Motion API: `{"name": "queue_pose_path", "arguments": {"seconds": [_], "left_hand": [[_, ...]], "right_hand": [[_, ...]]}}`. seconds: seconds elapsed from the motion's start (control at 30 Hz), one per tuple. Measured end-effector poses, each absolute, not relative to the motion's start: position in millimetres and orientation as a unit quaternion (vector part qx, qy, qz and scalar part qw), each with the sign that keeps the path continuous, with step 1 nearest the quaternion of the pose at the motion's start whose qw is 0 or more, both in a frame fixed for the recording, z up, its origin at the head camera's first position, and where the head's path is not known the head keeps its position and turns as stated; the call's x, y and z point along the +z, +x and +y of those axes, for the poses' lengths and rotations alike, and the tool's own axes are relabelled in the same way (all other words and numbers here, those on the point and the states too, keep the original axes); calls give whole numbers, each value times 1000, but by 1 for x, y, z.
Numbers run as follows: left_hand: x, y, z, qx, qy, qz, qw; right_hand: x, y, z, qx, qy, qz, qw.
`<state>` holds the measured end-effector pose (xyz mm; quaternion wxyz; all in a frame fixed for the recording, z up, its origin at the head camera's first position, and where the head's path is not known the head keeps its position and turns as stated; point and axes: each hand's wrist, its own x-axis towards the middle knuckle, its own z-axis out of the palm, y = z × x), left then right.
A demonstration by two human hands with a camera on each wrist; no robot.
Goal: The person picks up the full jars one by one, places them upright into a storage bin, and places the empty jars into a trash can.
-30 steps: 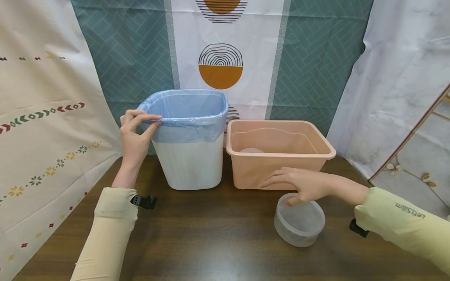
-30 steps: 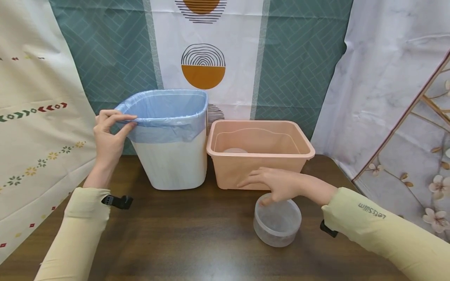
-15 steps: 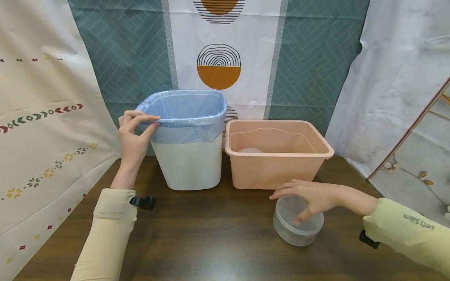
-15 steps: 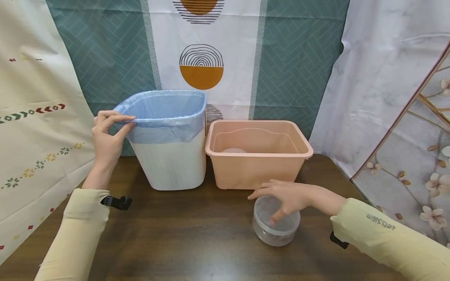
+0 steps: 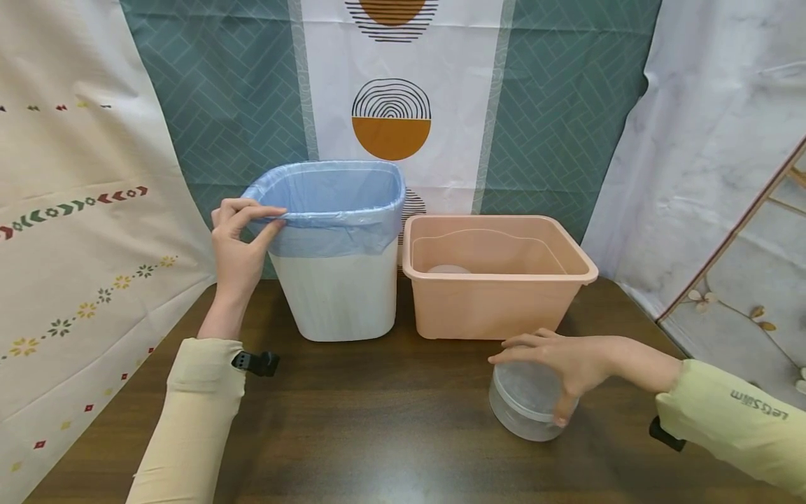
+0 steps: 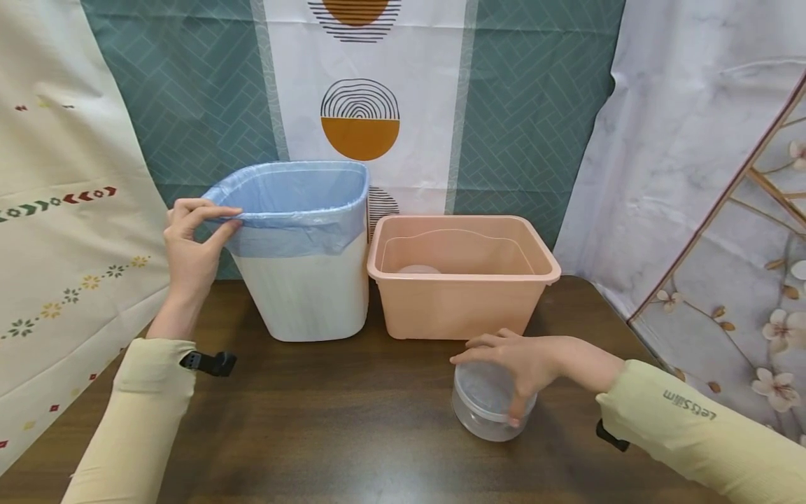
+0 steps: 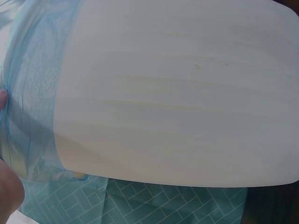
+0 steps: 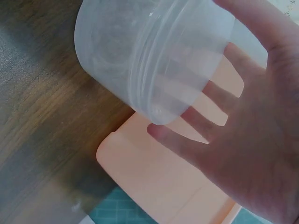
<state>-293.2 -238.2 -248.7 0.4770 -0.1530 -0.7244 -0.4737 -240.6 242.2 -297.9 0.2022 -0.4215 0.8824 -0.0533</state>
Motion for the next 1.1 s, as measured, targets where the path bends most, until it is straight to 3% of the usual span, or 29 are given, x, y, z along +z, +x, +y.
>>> {"name": "queue_pose_path", "arguments": {"seconds": [0.17,0.77,1.1], "left_hand": [[-244,-286,-232,-472,-162,-722,480],[-250,-297,-240,-471,-157,-723,481],[-239,-276,-226,-481,-158,-720,475]], "right_hand": [[-300,-239,243,-53,-407,886,214],[-306,-240,245,-32,-444,883,152],[-306,-240,244,-33,-453,880,142]]}}
